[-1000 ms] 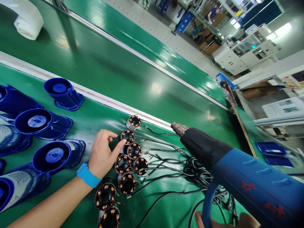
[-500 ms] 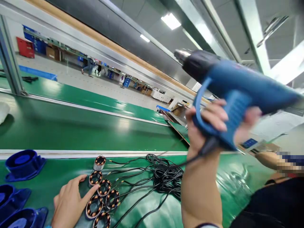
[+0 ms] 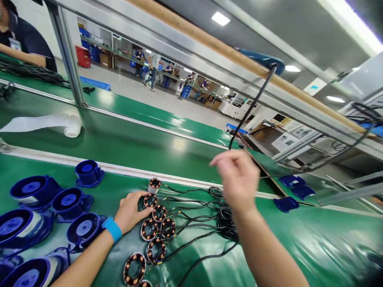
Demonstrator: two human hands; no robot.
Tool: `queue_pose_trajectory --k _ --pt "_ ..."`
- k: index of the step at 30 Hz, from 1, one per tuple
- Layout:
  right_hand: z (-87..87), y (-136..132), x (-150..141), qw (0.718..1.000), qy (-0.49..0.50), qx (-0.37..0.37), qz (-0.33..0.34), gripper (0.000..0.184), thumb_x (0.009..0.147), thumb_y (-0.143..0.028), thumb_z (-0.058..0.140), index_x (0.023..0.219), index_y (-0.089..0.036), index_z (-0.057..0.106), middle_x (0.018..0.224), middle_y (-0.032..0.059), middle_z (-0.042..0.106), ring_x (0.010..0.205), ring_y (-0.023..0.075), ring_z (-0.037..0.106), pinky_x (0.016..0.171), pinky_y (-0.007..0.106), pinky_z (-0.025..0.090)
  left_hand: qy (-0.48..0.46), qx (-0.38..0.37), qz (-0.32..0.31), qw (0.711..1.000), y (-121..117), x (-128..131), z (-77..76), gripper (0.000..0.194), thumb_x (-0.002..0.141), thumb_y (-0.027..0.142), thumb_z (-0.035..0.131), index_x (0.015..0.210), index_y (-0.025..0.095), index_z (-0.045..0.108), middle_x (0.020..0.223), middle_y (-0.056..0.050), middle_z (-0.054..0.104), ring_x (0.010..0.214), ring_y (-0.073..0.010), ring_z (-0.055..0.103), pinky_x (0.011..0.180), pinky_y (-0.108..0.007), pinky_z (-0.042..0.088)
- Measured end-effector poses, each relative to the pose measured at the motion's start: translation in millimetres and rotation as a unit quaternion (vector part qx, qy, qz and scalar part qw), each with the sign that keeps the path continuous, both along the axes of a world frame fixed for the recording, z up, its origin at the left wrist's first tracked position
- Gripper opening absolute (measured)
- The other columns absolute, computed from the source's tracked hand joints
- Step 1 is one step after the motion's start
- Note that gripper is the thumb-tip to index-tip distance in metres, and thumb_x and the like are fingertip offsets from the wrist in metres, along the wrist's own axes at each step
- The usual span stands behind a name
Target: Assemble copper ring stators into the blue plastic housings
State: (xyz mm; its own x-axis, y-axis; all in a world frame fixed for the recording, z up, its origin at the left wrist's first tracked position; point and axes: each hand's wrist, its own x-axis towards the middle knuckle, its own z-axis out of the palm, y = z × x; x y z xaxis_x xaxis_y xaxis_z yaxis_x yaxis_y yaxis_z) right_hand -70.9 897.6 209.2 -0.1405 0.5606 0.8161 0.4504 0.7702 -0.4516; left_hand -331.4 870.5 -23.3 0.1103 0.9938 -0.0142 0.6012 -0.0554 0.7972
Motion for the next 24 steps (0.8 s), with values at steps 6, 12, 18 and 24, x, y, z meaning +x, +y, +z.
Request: queue_pose_trajectory --k 6,12,18,24 --pt "-125.2 3 -47 0.954 -0.119 -0.229 0.155 0.008 0.094 -0.022 0.063 0.098 -0.020 0.070 0.094 0.0018 0.074 0.089 0.0160 0.068 0.086 0.031 0.052 -0.051 0.012 -0.027 0.998 -6 -4 -0.7 0.046 0.076 0.047 0.073 0.112 0.024 0.056 0.119 -0.006 0.068 0.118 -0.0282 0.060 0.108 -0.050 0.043" --pt "-134.5 18 -54 0.919 -0.183 -0.269 0.224 0.024 0.097 -0.021 0.060 0.121 -0.021 0.067 0.119 0.0058 0.070 0.114 0.0194 0.063 0.103 0.037 0.047 -0.123 0.041 0.018 0.991 -17 2 12.1 0.064 0.073 0.034 0.076 0.120 0.025 0.034 0.114 -0.007 0.066 0.112 -0.0217 0.066 0.102 -0.043 0.054" --pt "-113.0 9 -40 0.895 -0.232 -0.255 0.282 0.038 0.100 -0.022 0.057 0.137 -0.020 0.059 0.132 0.0084 0.064 0.125 0.0199 0.057 0.109 0.037 0.045 -0.167 0.150 -0.002 0.975 -36 12 49.8 0.074 0.072 0.031 0.081 0.127 0.028 0.032 0.113 -0.007 0.067 0.110 -0.0224 0.069 0.095 -0.042 0.059" --pt "-99.8 -6 -25 0.902 -0.161 -0.258 0.306 0.035 0.098 -0.021 0.063 0.133 -0.021 0.063 0.124 0.0056 0.069 0.116 0.0165 0.063 0.104 0.031 0.050 -0.155 0.227 -0.031 0.961 -47 17 80.5 0.076 0.072 0.027 0.084 0.129 0.027 0.034 0.112 -0.007 0.065 0.102 -0.0214 0.071 0.083 -0.033 0.063"
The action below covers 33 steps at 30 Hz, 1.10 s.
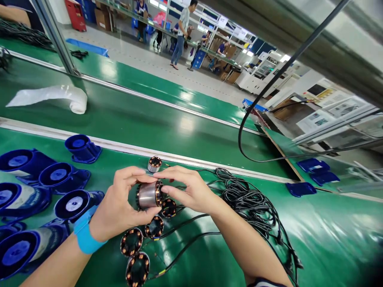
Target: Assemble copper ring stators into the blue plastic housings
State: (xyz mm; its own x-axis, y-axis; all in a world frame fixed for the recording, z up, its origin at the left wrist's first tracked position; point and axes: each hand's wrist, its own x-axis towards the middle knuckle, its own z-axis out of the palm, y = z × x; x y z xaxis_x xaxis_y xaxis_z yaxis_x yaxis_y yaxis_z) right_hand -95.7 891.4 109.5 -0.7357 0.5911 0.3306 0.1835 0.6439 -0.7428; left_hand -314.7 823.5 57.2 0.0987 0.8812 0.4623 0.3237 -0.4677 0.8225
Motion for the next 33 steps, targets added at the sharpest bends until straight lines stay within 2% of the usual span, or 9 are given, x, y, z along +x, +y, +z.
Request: queue_pose_trajectory --k 3,6,9,12,21,23,27,33 --pt "1.9 -6 4 0.999 0.035 -0.004 0.016 0.029 0.096 -0.020 0.066 0.126 -0.020 0.068 0.120 0.0060 0.070 0.114 0.0153 0.063 0.103 0.030 0.051 0.034 0.031 0.004 0.999 -3 4 8.4 0.076 0.071 0.024 0.084 0.130 0.024 0.036 0.110 -0.006 0.066 0.100 -0.0203 0.072 0.083 -0.032 0.064" --pt "2.3 -11 8 0.998 0.061 0.016 -0.009 0.020 0.092 -0.020 0.071 0.112 -0.021 0.073 0.113 0.0054 0.070 0.107 0.0145 0.065 0.099 0.029 0.054 0.069 0.041 0.028 0.996 -7 7 13.9 0.066 0.071 0.026 0.084 0.125 0.021 0.046 0.110 -0.008 0.069 0.098 -0.0206 0.073 0.086 -0.033 0.064" --pt "2.6 -14 12 0.997 0.066 0.025 -0.026 0.019 0.088 -0.019 0.076 0.107 -0.021 0.074 0.108 0.0048 0.069 0.102 0.0143 0.066 0.095 0.028 0.055 0.079 0.026 0.031 0.996 -10 10 18.6 0.054 0.072 0.027 0.084 0.118 0.019 0.056 0.109 -0.008 0.073 0.097 -0.0210 0.074 0.083 -0.032 0.065" --pt "3.4 -16 15 0.998 0.058 0.009 -0.026 0.021 0.085 -0.022 0.080 0.104 -0.019 0.073 0.105 0.0051 0.068 0.101 0.0152 0.066 0.093 0.029 0.055 0.090 0.024 0.028 0.995 -13 12 21.9 0.048 0.074 0.028 0.083 0.116 0.019 0.060 0.109 -0.008 0.073 0.095 -0.0209 0.075 0.080 -0.031 0.066" --pt "3.8 -31 15 0.996 0.058 0.055 -0.042 0.008 0.090 -0.017 0.071 0.097 -0.020 0.069 0.095 0.0037 0.068 0.091 0.0154 0.065 0.085 0.031 0.056 0.170 0.113 0.062 0.977 -22 21 25.0 0.047 0.085 0.018 0.072 0.127 0.017 0.050 0.109 -0.007 0.070 0.098 -0.0173 0.071 0.085 -0.030 0.062" --pt "3.3 -36 14 0.995 0.066 0.059 -0.050 0.011 0.089 -0.017 0.072 0.100 -0.020 0.068 0.097 0.0042 0.069 0.093 0.0161 0.065 0.086 0.032 0.056 0.181 0.129 0.063 0.973 -25 22 26.7 0.048 0.086 0.014 0.070 0.129 0.017 0.049 0.111 -0.007 0.069 0.103 -0.0173 0.069 0.091 -0.032 0.061" --pt "2.3 -45 14 0.992 0.067 0.040 -0.095 0.029 0.085 -0.021 0.080 0.111 -0.021 0.068 0.100 0.0039 0.071 0.094 0.0164 0.066 0.087 0.032 0.056 0.204 0.180 0.055 0.961 -28 24 30.9 0.043 0.085 0.006 0.071 0.121 0.016 0.049 0.116 -0.010 0.066 0.115 -0.0187 0.065 0.098 -0.034 0.058" --pt "1.7 -54 11 0.991 0.078 0.031 -0.108 0.021 0.086 -0.016 0.078 0.103 -0.021 0.067 0.095 0.0015 0.072 0.091 0.0150 0.067 0.084 0.030 0.056 0.217 0.201 0.052 0.954 -33 23 30.6 0.044 0.082 0.001 0.072 0.118 0.012 0.050 0.119 -0.013 0.065 0.121 -0.0184 0.061 0.103 -0.033 0.056"
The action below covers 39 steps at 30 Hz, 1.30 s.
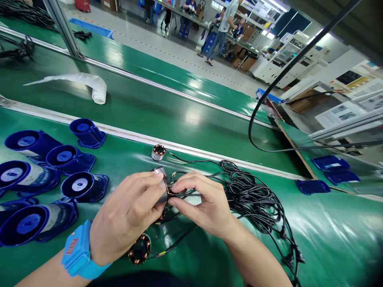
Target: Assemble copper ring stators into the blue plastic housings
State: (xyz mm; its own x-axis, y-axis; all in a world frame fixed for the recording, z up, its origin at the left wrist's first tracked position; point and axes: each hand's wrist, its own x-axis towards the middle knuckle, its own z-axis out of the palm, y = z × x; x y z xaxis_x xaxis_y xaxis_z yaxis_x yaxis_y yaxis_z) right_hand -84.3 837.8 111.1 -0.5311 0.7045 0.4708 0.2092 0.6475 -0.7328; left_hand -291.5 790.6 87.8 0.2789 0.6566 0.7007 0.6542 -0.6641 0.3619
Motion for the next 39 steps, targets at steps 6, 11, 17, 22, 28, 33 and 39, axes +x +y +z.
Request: queue_pose_trajectory --k 6,11,17,22,28,33,39 --pt "2.0 -6 -2 0.999 -0.020 0.045 -0.009 0.014 0.091 -0.012 0.072 0.101 -0.020 0.066 0.090 0.0011 0.071 0.085 0.0134 0.067 0.079 0.029 0.056 0.026 -0.001 0.004 1.000 -7 -2 -3.1 0.048 0.082 0.000 0.072 0.122 0.015 0.051 0.122 -0.015 0.065 0.123 -0.0254 0.061 0.099 -0.043 0.059" --pt "-3.9 -19 -5 0.979 -0.103 0.169 -0.039 0.021 0.093 -0.004 0.063 0.110 -0.015 0.063 0.096 0.0076 0.070 0.089 0.0185 0.065 0.082 0.034 0.056 0.074 0.048 0.006 0.996 -7 2 -1.4 0.043 0.081 -0.004 0.069 0.118 0.011 0.052 0.118 -0.021 0.065 0.117 -0.0340 0.065 0.091 -0.053 0.061" --pt "-15.8 -20 -9 0.949 -0.160 0.251 -0.101 0.014 0.095 -0.017 0.066 0.108 -0.017 0.062 0.090 0.0081 0.071 0.084 0.0224 0.067 0.076 0.036 0.056 0.054 0.026 0.001 0.998 -6 5 -8.7 0.045 0.083 -0.002 0.067 0.122 0.012 0.051 0.115 -0.018 0.066 0.115 -0.0309 0.065 0.092 -0.050 0.061" --pt "-10.7 -20 -4 0.995 -0.038 0.064 -0.073 0.037 0.087 -0.028 0.079 0.119 -0.023 0.061 0.106 0.0038 0.073 0.093 0.0172 0.069 0.080 0.030 0.060 0.009 0.009 -0.018 1.000 -11 5 -7.7 0.051 0.081 -0.003 0.070 0.125 0.011 0.047 0.118 -0.018 0.063 0.119 -0.0275 0.062 0.095 -0.047 0.060" --pt "-3.8 -26 -6 0.995 -0.015 0.052 -0.081 0.023 0.086 -0.006 0.068 0.103 -0.022 0.065 0.095 0.0010 0.074 0.086 0.0133 0.070 0.079 0.026 0.059 0.016 0.011 -0.012 1.000 -14 5 -7.2 0.057 0.076 -0.006 0.074 0.125 0.009 0.049 0.122 -0.019 0.062 0.120 -0.0297 0.061 0.097 -0.049 0.058" --pt "-4.7 -30 -7 0.993 -0.037 0.089 -0.067 0.024 0.089 -0.003 0.065 0.106 -0.020 0.063 0.093 0.0029 0.073 0.086 0.0138 0.068 0.079 0.028 0.058 0.032 0.021 -0.002 0.999 -16 6 -6.7 0.051 0.077 -0.007 0.072 0.121 0.010 0.050 0.121 -0.020 0.063 0.118 -0.0316 0.063 0.093 -0.051 0.060" --pt "-4.4 -35 -9 0.977 -0.088 0.181 -0.075 0.027 0.090 0.001 0.063 0.113 -0.014 0.061 0.095 0.0087 0.071 0.091 0.0184 0.066 0.083 0.031 0.057 0.055 0.031 0.022 0.998 -16 7 -4.4 0.042 0.083 -0.002 0.070 0.117 0.013 0.053 0.117 -0.017 0.066 0.116 -0.0318 0.065 0.092 -0.051 0.062"
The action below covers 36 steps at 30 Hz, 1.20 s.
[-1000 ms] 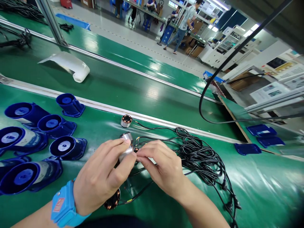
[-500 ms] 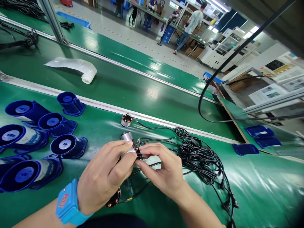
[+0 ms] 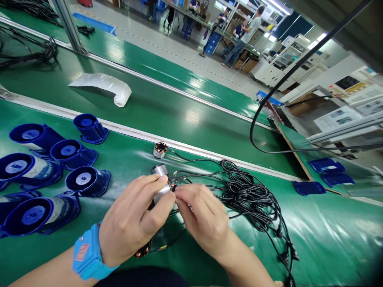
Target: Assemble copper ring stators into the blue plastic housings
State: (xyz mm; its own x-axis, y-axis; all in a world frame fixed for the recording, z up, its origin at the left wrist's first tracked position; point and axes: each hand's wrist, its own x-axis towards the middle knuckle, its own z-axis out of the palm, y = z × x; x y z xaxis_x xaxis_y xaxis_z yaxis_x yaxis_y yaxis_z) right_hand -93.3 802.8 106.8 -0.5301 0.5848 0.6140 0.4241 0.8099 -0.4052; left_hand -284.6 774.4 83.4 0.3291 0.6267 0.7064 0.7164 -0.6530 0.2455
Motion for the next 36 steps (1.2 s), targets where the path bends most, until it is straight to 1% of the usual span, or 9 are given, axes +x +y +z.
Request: queue_pose_trajectory --k 6,11,15,20,22,25,30,33,36 --pt "-11.2 3 -5 0.999 -0.040 0.036 -0.009 0.026 0.092 -0.004 0.064 0.116 -0.012 0.060 0.101 0.0112 0.071 0.093 0.0217 0.065 0.083 0.035 0.057 -0.015 -0.003 -0.013 1.000 5 -6 -7.8 0.046 0.083 -0.001 0.068 0.122 0.015 0.050 0.117 -0.016 0.066 0.117 -0.0306 0.065 0.095 -0.050 0.060" --pt "-12.5 11 -1 0.981 0.090 -0.172 -0.002 0.034 0.090 -0.021 0.075 0.121 -0.023 0.061 0.105 0.0019 0.072 0.086 0.0128 0.068 0.081 0.025 0.059 -0.153 -0.126 0.052 0.979 3 -4 -3.9 0.050 0.083 0.023 0.074 0.125 0.016 0.047 0.111 -0.008 0.067 0.097 -0.0182 0.071 0.081 -0.027 0.061" --pt "-7.4 20 9 0.954 0.115 -0.276 0.022 0.037 0.088 -0.033 0.078 0.122 -0.029 0.063 0.114 0.0001 0.070 0.102 0.0151 0.066 0.093 0.027 0.053 -0.234 -0.252 0.053 0.938 3 -7 2.0 0.066 0.074 0.027 0.080 0.127 0.023 0.041 0.114 -0.005 0.068 0.102 -0.0180 0.072 0.082 -0.026 0.061" --pt "-11.1 35 13 0.927 0.087 -0.355 0.082 0.072 0.079 -0.044 0.085 0.141 -0.029 0.052 0.136 0.0042 0.061 0.126 0.0215 0.056 0.110 0.034 0.042 -0.327 -0.351 0.019 0.877 8 -14 4.9 0.075 0.071 0.033 0.085 0.127 0.029 0.035 0.107 -0.001 0.071 0.098 -0.0191 0.073 0.081 -0.028 0.061" --pt "-15.3 37 12 0.909 0.092 -0.393 0.108 0.073 0.080 -0.041 0.085 0.143 -0.030 0.050 0.127 0.0032 0.064 0.115 0.0190 0.060 0.103 0.032 0.047 -0.350 -0.367 0.003 0.862 10 -15 6.1 0.072 0.072 0.032 0.084 0.125 0.029 0.035 0.106 -0.001 0.071 0.096 -0.0182 0.073 0.080 -0.027 0.061" --pt "-20.2 40 9 0.891 0.080 -0.438 0.093 0.055 0.083 -0.041 0.082 0.132 -0.029 0.060 0.091 -0.0025 0.066 0.074 0.0111 0.057 0.066 0.022 0.047 -0.383 -0.388 -0.018 0.838 14 -17 5.9 0.069 0.074 0.029 0.082 0.125 0.029 0.035 0.105 -0.001 0.070 0.092 -0.0162 0.073 0.078 -0.025 0.061" --pt "-27.3 58 -7 0.953 0.001 -0.301 0.018 0.027 0.080 -0.038 0.084 0.097 -0.021 0.072 0.072 -0.0036 0.056 0.062 0.0099 0.045 0.059 0.023 0.036 -0.328 -0.418 -0.008 0.847 33 -29 -6.4 0.079 0.075 0.029 0.079 0.140 0.031 0.034 0.123 -0.004 0.066 0.106 -0.0186 0.069 0.091 -0.031 0.059" --pt "-38.0 82 -19 0.970 -0.044 -0.239 0.025 0.026 0.081 -0.029 0.084 0.101 -0.020 0.071 0.081 -0.0009 0.060 0.071 0.0122 0.054 0.067 0.025 0.042 -0.241 -0.398 0.050 0.884 50 -36 -20.6 0.083 0.076 0.029 0.076 0.146 0.032 0.032 0.126 -0.003 0.065 0.115 -0.0225 0.066 0.102 -0.040 0.055" --pt "-52.0 108 -22 0.958 -0.075 -0.277 0.023 0.031 0.087 -0.025 0.076 0.117 -0.022 0.066 0.088 -0.0009 0.066 0.072 0.0129 0.058 0.073 0.027 0.046 -0.167 -0.413 0.080 0.892 70 -40 -40.2 0.078 0.080 0.032 0.068 0.147 0.026 0.029 0.130 -0.008 0.065 0.118 -0.0273 0.065 0.105 -0.047 0.051"
